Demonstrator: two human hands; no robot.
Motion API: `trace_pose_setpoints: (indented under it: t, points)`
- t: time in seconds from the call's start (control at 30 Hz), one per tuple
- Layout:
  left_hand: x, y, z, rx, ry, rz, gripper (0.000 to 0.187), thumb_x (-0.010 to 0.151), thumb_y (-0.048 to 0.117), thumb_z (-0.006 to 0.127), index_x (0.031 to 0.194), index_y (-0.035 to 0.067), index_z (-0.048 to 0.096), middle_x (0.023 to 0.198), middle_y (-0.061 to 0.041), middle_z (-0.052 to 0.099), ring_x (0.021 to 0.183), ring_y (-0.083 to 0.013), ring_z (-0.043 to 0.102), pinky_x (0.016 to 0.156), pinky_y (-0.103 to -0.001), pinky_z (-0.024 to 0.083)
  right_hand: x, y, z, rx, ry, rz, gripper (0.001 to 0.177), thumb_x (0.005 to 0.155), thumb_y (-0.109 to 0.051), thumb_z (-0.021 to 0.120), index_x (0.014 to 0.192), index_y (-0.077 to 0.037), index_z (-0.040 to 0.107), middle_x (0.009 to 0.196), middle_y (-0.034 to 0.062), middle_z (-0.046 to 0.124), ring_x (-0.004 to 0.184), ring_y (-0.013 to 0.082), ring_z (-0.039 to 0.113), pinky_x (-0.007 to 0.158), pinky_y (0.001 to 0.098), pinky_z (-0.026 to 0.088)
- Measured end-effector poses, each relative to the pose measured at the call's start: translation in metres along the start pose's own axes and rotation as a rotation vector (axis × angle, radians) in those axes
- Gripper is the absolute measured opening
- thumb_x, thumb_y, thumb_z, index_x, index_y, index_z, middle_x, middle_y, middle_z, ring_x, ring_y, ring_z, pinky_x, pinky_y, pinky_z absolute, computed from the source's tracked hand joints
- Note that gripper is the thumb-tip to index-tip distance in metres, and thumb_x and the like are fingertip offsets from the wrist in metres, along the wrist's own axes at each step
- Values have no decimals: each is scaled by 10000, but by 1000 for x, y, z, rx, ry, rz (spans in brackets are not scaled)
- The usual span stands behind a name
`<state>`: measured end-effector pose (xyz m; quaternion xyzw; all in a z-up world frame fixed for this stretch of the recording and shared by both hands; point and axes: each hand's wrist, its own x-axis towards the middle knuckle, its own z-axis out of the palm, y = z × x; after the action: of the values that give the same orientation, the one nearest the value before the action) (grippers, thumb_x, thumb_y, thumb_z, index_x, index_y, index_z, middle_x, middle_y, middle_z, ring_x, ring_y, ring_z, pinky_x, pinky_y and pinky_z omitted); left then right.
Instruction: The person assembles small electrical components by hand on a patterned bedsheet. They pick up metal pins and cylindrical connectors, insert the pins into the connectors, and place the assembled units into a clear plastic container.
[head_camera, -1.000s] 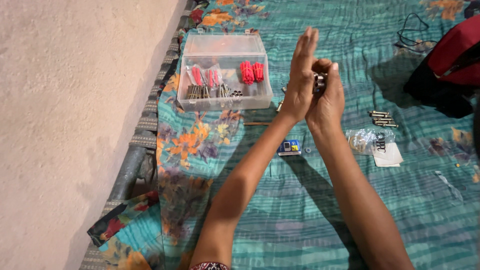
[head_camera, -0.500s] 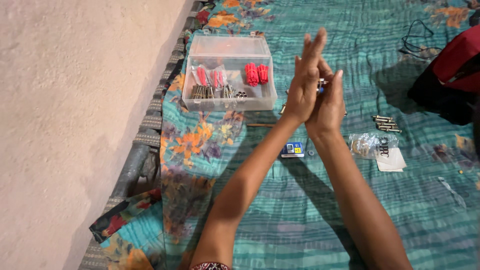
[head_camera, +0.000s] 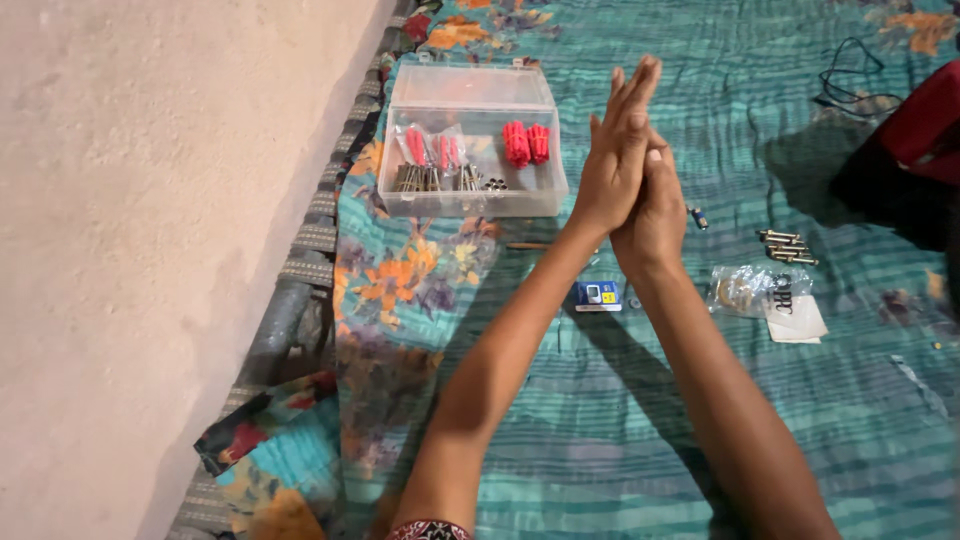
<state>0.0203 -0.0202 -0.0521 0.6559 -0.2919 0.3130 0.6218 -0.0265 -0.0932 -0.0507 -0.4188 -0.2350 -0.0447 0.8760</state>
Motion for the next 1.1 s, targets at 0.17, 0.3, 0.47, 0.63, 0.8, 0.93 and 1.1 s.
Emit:
trace_pose_setpoints:
  t: [0.17,0.3,0.47,0.63,0.8,0.93,1.1]
  points:
    - [11,-13,-24,380,-275,-298,632,1064,583,263,1575,256,444,1694,-44,331,1614,-299,162,1218,-602,25,-1,22,-14,215,107,227,453,1090,-285,338,1435,-25,476,1468,128,552,1364,235,565,1204,389,425]
    - [16,-24,-96,341,-526,-504,633,965,644,499,1367,187,675,1387,-88,697,1297,-275,667,1075,-383,513,5,40,-35,237,144,454,316,1077,-150,390,1272,53,534,1234,195,606,1191,309,629,1084,456,527]
    - [7,-41,-184,591,-104,-242,402,967,418,654,1124,61,753,1037,-167,780,983,-312,760,806,-405,585,21,31,-14,-170,13,535,233,1078,-106,489,1247,55,495,1175,145,612,1199,315,698,1032,359,548]
    - [-4,-62,-202,517,-125,-396,409,935,426,683,1099,57,748,973,-168,787,952,-289,779,802,-381,595,81,32,19,-922,-312,443,319,946,-215,698,1211,-47,641,1100,124,707,1038,251,702,862,357,608]
    - [-6,-76,-200,472,-112,-405,354,907,349,704,1104,59,750,985,-156,789,950,-274,785,807,-371,602,124,96,-2,-1614,-576,370,413,793,-304,838,1159,-131,754,1038,93,777,934,262,754,838,388,587]
    - [-5,-79,-204,497,-111,-429,355,912,349,733,1108,54,743,971,-162,783,930,-280,789,787,-375,602,132,141,-21,-1790,-760,418,389,846,-359,796,1193,-186,777,1073,97,784,968,290,743,881,400,577]
    - [0,-70,-190,500,-103,-327,323,891,311,755,1078,47,750,940,-168,778,889,-293,784,760,-377,601,130,114,-11,-1665,-733,527,352,962,-321,671,1291,-209,730,1109,101,771,959,279,738,864,418,562]
